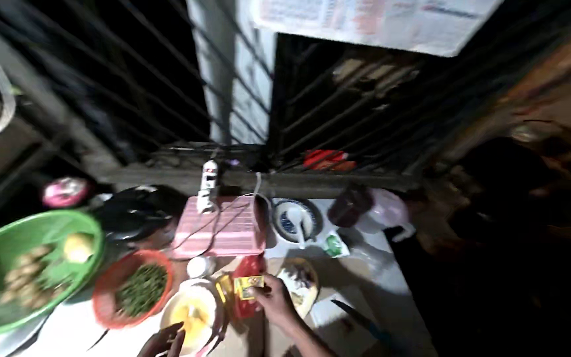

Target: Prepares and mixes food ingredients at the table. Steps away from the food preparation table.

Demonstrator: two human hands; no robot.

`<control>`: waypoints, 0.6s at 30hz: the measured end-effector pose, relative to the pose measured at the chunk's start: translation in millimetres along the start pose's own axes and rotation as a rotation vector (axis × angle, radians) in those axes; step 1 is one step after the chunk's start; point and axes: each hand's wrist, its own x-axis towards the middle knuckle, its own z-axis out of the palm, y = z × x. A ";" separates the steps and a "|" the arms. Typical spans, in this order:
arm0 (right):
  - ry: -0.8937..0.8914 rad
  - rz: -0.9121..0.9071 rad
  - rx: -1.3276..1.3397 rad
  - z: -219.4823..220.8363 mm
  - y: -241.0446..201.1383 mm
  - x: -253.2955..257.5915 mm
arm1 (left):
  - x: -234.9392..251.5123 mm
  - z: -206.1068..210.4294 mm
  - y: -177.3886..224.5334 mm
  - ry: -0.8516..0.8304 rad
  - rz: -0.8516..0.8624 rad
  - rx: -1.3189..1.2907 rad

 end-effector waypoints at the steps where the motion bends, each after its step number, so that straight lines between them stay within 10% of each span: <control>1: -0.009 -0.041 -0.078 6.9 -0.7 4.7 | 0.5 -6.6 -3.3 0.049 -0.009 0.010; 6: -0.145 -0.111 -0.334 55.9 -13.6 14.6 | 13.9 -25.9 -11.7 0.216 0.069 0.000; 18: -0.420 -0.230 -0.821 142.3 -46.0 26.7 | 51.2 -50.0 -24.4 -0.037 0.173 0.308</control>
